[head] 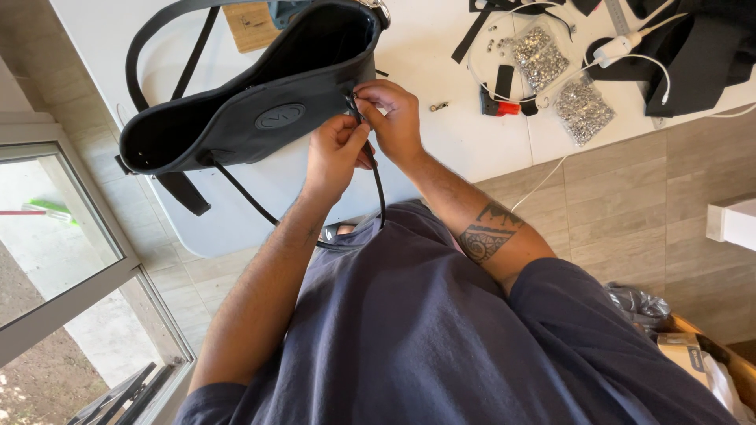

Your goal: Assembling a leather bag by attaching a tassel and a shoulder strap using pliers and hardware

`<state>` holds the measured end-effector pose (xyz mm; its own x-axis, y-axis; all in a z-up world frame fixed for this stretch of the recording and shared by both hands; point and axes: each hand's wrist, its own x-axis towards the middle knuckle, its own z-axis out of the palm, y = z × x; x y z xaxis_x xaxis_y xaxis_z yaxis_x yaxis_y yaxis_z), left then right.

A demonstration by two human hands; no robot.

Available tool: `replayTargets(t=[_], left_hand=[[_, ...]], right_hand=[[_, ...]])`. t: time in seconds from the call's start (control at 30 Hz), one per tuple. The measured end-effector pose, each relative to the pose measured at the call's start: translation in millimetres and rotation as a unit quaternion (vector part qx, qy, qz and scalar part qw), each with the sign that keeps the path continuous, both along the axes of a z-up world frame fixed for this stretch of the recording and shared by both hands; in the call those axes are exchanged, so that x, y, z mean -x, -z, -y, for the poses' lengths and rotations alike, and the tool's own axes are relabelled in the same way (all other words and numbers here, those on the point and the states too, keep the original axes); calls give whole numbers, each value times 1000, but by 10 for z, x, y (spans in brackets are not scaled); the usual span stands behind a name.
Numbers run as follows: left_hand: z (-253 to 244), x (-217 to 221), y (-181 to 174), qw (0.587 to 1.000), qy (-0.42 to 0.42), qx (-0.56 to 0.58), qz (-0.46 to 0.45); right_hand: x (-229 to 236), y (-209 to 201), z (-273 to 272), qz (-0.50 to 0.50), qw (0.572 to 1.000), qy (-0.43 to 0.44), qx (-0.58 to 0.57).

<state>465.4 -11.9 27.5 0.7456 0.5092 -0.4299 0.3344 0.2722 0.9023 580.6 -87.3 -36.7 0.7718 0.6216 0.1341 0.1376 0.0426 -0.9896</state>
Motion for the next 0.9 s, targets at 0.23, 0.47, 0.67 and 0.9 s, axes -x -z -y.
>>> replayTargets(t=[0.23, 0.47, 0.67, 0.9], left_hand=[[17, 36, 12, 1000, -7, 9, 8], [36, -28, -188, 996, -27, 42, -67], [57, -33, -278, 996, -15, 34, -82], [85, -53, -265, 995, -18, 39, -94]], right_hand=[[20, 23, -26, 6, 1000, 9, 9], [49, -38, -39, 3, 1000, 2, 8], [44, -78, -49, -10, 1000, 9, 18], [19, -25, -54, -26, 1000, 10, 6]])
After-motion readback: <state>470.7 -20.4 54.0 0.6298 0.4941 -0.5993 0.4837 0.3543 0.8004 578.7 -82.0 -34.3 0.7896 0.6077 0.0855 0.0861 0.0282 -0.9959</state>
